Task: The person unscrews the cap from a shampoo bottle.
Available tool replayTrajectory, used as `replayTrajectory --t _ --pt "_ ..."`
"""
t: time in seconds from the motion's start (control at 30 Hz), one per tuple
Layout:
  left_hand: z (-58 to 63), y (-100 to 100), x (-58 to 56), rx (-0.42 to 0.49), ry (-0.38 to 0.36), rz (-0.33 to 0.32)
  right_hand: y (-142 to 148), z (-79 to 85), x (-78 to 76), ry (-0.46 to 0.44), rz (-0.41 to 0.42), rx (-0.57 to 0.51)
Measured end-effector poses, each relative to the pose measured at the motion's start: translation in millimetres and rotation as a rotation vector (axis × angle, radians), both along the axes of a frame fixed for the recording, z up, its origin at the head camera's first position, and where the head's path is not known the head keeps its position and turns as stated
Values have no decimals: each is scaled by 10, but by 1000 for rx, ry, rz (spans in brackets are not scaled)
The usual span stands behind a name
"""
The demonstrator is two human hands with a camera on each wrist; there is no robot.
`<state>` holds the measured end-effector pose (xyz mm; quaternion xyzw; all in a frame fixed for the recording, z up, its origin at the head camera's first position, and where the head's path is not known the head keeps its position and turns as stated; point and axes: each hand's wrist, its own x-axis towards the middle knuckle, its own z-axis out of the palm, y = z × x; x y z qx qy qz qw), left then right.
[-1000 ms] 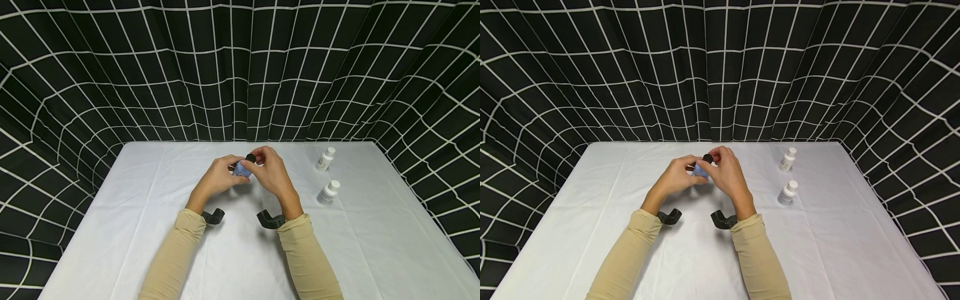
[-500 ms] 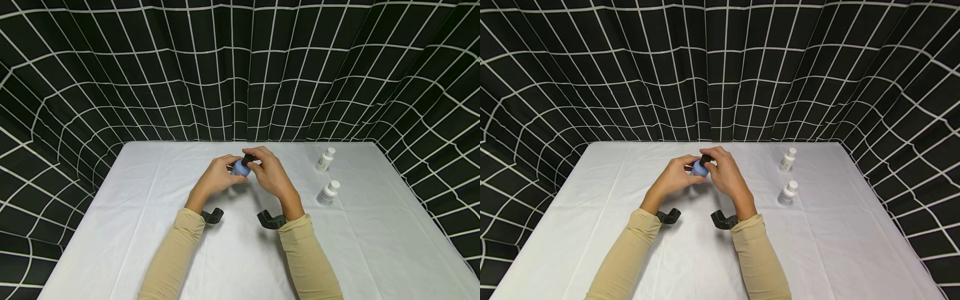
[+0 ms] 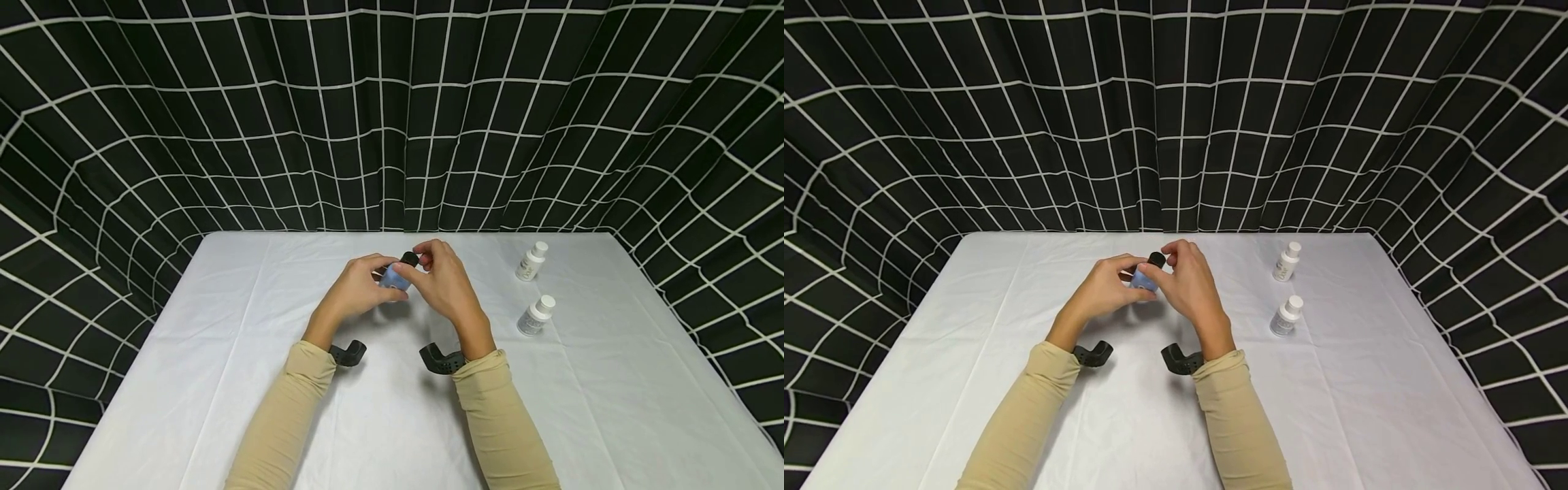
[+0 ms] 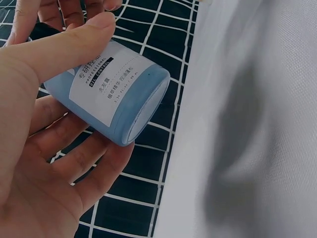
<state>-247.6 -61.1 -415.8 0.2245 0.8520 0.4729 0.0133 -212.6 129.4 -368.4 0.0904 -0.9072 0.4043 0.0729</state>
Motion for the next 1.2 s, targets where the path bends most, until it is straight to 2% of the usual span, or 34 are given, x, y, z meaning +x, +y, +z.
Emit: replayTrajectory --t 0.2,0.4,0.5,0.83,1.03,1.2 --pt "27 6 20 26 -23 -2 14 11 -9 35 48 10" --pt "41 24 18 33 2 -6 37 52 7 59 146 -28" --pt "35 13 17 30 13 6 28 59 15 54 163 -37" --pt "38 -6 24 26 35 2 -11 60 19 -16 60 -27" --pt "55 -33 27 20 21 -6 -15 67 18 14 62 -17" --pt "131 -74 14 16 35 0 -9 109 39 83 77 -91"
